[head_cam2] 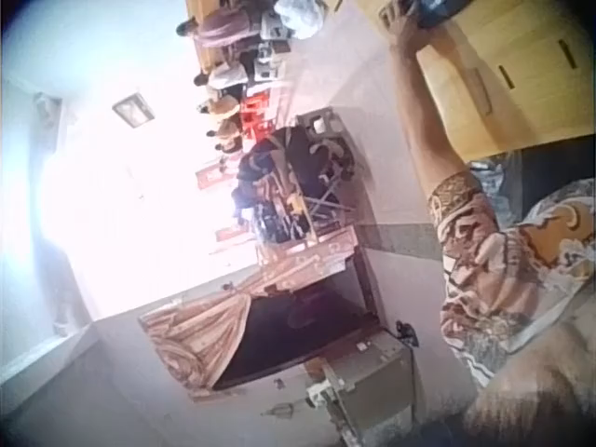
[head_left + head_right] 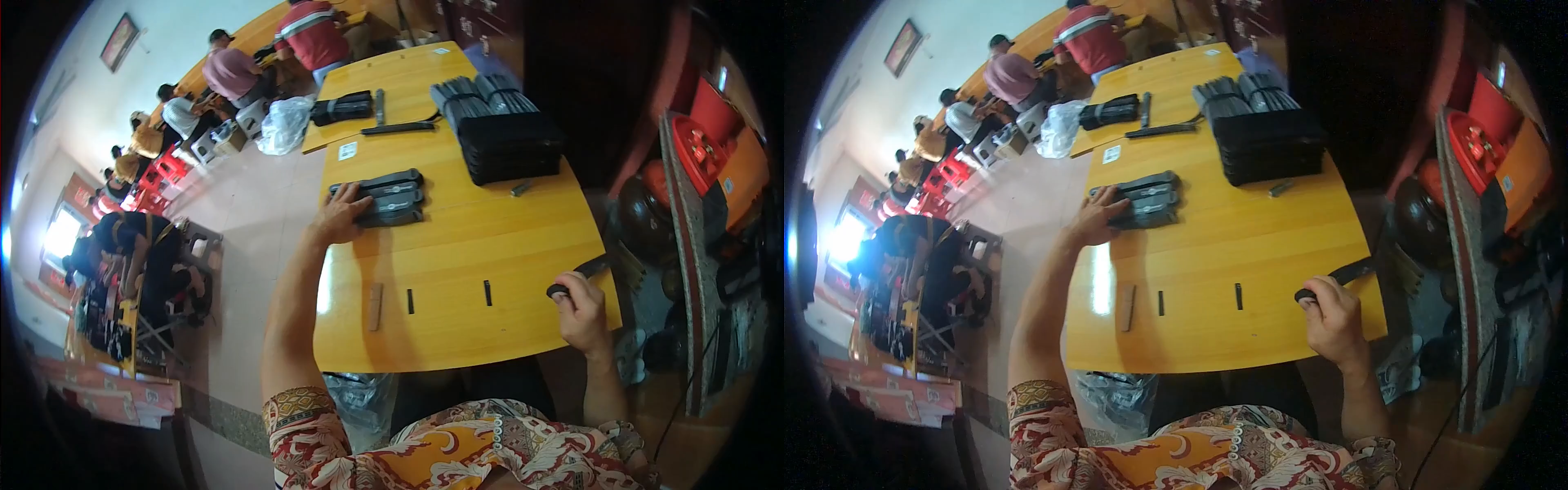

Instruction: Assembling small metal components onto leather or synthetic straps at a workstation.

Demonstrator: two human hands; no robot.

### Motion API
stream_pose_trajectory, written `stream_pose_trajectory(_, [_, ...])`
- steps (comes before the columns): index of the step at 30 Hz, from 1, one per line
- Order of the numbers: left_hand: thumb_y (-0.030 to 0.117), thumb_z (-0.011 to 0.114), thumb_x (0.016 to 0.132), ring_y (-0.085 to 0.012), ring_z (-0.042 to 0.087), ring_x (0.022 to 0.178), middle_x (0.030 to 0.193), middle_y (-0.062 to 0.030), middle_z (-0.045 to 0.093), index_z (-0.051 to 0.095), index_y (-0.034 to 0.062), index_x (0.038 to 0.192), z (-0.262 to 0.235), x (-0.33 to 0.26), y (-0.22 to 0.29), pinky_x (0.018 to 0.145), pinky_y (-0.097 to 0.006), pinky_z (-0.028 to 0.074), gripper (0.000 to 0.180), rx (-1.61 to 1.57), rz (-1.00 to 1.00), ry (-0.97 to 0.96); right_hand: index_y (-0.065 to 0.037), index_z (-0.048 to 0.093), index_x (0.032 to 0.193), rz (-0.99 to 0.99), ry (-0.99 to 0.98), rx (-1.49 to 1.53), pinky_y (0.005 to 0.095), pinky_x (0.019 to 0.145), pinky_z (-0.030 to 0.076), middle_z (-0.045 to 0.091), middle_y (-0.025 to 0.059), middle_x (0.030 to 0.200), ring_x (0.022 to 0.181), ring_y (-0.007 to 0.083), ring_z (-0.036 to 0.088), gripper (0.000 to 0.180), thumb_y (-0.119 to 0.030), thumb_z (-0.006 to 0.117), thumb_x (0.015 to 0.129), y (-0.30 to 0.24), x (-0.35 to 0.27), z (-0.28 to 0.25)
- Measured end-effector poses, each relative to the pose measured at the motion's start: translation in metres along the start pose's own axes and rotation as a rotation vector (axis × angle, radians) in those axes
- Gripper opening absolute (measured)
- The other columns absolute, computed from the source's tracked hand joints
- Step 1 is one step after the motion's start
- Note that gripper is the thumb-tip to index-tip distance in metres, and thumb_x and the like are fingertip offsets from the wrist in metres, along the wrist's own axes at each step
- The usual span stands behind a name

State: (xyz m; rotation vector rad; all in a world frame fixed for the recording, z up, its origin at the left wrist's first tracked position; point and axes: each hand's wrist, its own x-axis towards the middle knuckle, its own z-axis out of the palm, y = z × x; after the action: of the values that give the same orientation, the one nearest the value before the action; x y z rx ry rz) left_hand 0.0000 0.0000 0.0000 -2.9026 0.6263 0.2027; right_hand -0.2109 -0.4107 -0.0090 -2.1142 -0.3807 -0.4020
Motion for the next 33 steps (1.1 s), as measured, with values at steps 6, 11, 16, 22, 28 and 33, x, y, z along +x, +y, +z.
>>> stream_pose_trajectory(6, [0.012, 0.07, 0.074, -0.0291, 0.053, 0.105, 0.113, -0.0162, 0.052, 0.051, 0.0022, 0.117, -0.021, -0.05, 0.077, 0.087, -0.035, 0.044, 0.048, -0.686, 0.237, 0.686, 0.004, 0.053, 0.095, -0.104, -0.024, -0.404, 0.0424, 0.07, 0.046, 0.057, 0.0203, 0.093, 0.084, 0.0387, 0.056, 0.022, 0.002, 0.056, 0.073, 0.02, -0.006, 0.041])
stream_pose_trajectory(11, [0.018, 0.064, 0.08, -0.0241, 0.056, 0.079, 0.086, -0.0114, 0.058, 0.054, -0.0055, 0.101, -0.098, -0.185, 0.165, 0.072, -0.033, 0.046, 0.034, -1.5, 0.719, 0.614, 0.006, 0.055, 0.097, -0.075, -0.023, -0.381, 0.0423, 0.075, 0.046, 0.058, 0.0217, 0.096, 0.089, 0.0394, 0.057, 0.022, 0.002, 0.056, 0.076, 0.025, -0.003, 0.042])
stream_pose_trajectory(16, [0.011, 0.051, 0.091, -0.0196, 0.049, 0.051, 0.068, -0.0099, 0.053, 0.052, 0.0141, 0.116, -0.144, -0.223, 0.208, 0.051, -0.034, 0.039, 0.025, -1.405, 1.523, 0.658, 0.006, 0.055, 0.097, -0.082, -0.001, -0.339, 0.0414, 0.076, 0.046, 0.059, 0.0219, 0.096, 0.088, 0.0385, 0.057, 0.021, 0.001, 0.056, 0.077, 0.029, -0.004, 0.045])
stream_pose_trajectory(22, [0.008, 0.05, 0.09, -0.0182, 0.047, 0.049, 0.064, -0.0089, 0.049, 0.054, 0.0161, 0.11, -0.125, -0.244, 0.219, 0.048, -0.033, 0.036, 0.022, -1.074, 1.756, 0.685, 0.006, 0.055, 0.098, -0.066, -0.017, -0.295, 0.0404, 0.075, 0.047, 0.059, 0.0217, 0.096, 0.087, 0.0382, 0.058, 0.02, 0.001, 0.056, 0.078, 0.017, -0.002, 0.044])
stream_pose_trajectory(28, [0.012, 0.049, 0.091, -0.0182, 0.049, 0.05, 0.063, -0.0084, 0.049, 0.054, 0.0121, 0.109, -0.152, -0.233, 0.22, 0.05, -0.035, 0.038, 0.019, -1.446, 1.554, 0.487, 0.004, 0.055, 0.099, -0.059, -0.015, -0.292, 0.0416, 0.073, 0.047, 0.06, 0.0202, 0.097, 0.088, 0.0373, 0.058, 0.022, 0.001, 0.058, 0.077, 0.031, -0.009, 0.04])
stream_pose_trajectory(33, [0.015, 0.061, 0.08, -0.0288, 0.059, 0.068, 0.078, -0.0121, 0.06, 0.058, -0.0019, 0.089, -0.094, -0.181, 0.185, 0.06, -0.039, 0.047, 0.019, -1.348, 0.75, 0.615, 0.004, 0.056, 0.097, -0.065, 0.015, -0.296, 0.0408, 0.074, 0.048, 0.06, 0.0205, 0.096, 0.088, 0.0374, 0.059, 0.022, -0.001, 0.059, 0.076, 0.022, -0.003, 0.036])
